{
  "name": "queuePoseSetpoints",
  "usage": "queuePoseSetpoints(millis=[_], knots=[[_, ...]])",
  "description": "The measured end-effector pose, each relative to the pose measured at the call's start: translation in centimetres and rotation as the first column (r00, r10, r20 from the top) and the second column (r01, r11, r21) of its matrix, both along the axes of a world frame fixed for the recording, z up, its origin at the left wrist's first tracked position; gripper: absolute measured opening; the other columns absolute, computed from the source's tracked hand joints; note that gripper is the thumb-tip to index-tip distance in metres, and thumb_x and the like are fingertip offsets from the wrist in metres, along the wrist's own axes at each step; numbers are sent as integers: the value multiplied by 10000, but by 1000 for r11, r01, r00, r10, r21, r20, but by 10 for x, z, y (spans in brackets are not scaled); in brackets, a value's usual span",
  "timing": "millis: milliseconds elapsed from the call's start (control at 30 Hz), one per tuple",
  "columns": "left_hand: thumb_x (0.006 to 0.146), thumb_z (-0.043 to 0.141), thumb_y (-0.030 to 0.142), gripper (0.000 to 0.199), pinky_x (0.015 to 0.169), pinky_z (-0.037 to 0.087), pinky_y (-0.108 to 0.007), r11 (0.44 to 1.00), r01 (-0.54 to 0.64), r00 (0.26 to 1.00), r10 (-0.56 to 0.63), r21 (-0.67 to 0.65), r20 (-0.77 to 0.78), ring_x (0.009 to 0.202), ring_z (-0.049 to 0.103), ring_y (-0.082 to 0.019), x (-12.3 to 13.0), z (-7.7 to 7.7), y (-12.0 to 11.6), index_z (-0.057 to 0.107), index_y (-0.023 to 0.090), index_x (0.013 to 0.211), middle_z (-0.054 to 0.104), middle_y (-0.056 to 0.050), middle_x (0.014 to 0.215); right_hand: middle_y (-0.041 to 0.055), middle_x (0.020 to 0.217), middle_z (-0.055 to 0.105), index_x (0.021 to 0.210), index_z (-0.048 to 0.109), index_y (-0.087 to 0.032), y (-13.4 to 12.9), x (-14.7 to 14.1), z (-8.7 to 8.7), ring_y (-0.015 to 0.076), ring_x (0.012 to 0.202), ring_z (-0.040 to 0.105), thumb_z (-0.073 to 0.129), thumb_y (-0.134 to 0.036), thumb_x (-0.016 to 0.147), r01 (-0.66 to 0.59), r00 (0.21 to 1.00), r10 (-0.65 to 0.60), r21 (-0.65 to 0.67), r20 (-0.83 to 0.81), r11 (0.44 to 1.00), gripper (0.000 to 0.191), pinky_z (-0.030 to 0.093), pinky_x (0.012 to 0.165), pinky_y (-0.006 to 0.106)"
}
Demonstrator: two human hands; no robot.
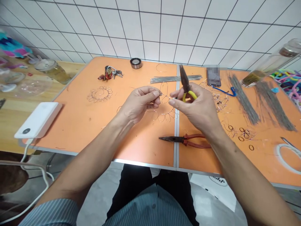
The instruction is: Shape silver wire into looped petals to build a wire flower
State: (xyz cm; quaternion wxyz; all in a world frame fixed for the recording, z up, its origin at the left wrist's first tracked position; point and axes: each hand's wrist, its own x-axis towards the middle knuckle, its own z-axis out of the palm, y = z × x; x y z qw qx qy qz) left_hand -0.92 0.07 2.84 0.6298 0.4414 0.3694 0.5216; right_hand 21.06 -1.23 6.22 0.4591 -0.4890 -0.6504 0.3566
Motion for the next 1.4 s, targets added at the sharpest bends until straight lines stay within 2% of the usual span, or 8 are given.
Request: queuePoseSetpoints(millis=[133, 300, 467, 633, 833, 1067, 1267, 1400], knots=[[888, 949, 417, 293, 677, 552, -227, 999, -13, 1000, 13, 48, -15, 651, 653, -94, 1, -3, 1, 758, 195, 885, 745, 12, 730, 21, 974, 858, 828, 687, -284, 4, -11, -3, 281, 965, 814, 969, -262, 846, 46, 997, -51, 77, 62, 996, 283, 600, 840, 445], [922, 875, 353, 191, 695, 553, -222, 990, -73, 994, 82, 120, -67, 676, 695, -101, 5, -8, 0, 747, 212, 936, 755, 23, 707, 3, 950, 856, 854, 725, -290, 5, -15, -15, 252, 890, 784, 928, -244, 868, 74, 997, -77, 125, 23, 989, 209, 542, 735, 406], [956, 857, 314, 158, 742, 591, -252, 972, -111, 987, 133, 209, -93, 744, 752, -127, 9, -13, -1, 723, 229, 949, 762, 24, 747, -1, 873, 807, 804, 717, -282, 3, -21, -18, 189, 708, 622, 917, -216, 853, 99, 995, -100, 106, 7, 989, 217, 463, 649, 378], [991, 892, 381, 190, 880, 629, -298, 894, -213, 960, 265, 395, -84, 934, 774, -153, 11, -22, 0, 764, 245, 954, 808, -17, 943, -11, 809, 741, 782, 688, -274, 0, -25, -10, 168, 672, 560, 876, -173, 818, 107, 994, -107, 97, -3, 989, 216, 468, 640, 363], [1043, 856, 396, 186, 876, 611, -314, 782, -295, 908, 408, 548, -94, 901, 745, -152, 12, -28, -1, 776, 252, 957, 786, -13, 931, -20, 774, 704, 789, 690, -269, -1, -27, -11, 162, 663, 547, 866, -195, 820, 87, 996, -85, 79, -31, 993, 193, 461, 647, 361], [1069, 794, 343, 166, 823, 585, -316, 662, -247, 851, 498, 708, -168, 856, 715, -159, 10, -23, -4, 772, 245, 936, 768, -12, 896, -17, 785, 705, 797, 703, -270, -4, -28, -9, 162, 661, 543, 861, -215, 831, 98, 995, -97, 85, -18, 992, 171, 462, 642, 360], [1063, 713, 257, 158, 904, 588, -361, 719, -167, 797, 501, 674, -338, 968, 716, -203, 7, -8, -13, 769, 263, 915, 795, -43, 972, -24, 756, 672, 784, 703, -280, -3, -26, -7, 171, 672, 560, 861, -197, 819, 94, 996, -93, 101, -15, 990, 182, 494, 655, 362], [1012, 742, 240, 116, 914, 600, -346, 782, -139, 829, 428, 608, -360, 960, 747, -192, 6, -5, -13, 775, 251, 901, 829, -38, 980, -23, 747, 655, 796, 709, -279, -1, -24, -9, 177, 677, 572, 888, -233, 834, 95, 995, -98, 104, 25, 990, 189, 495, 647, 364]])
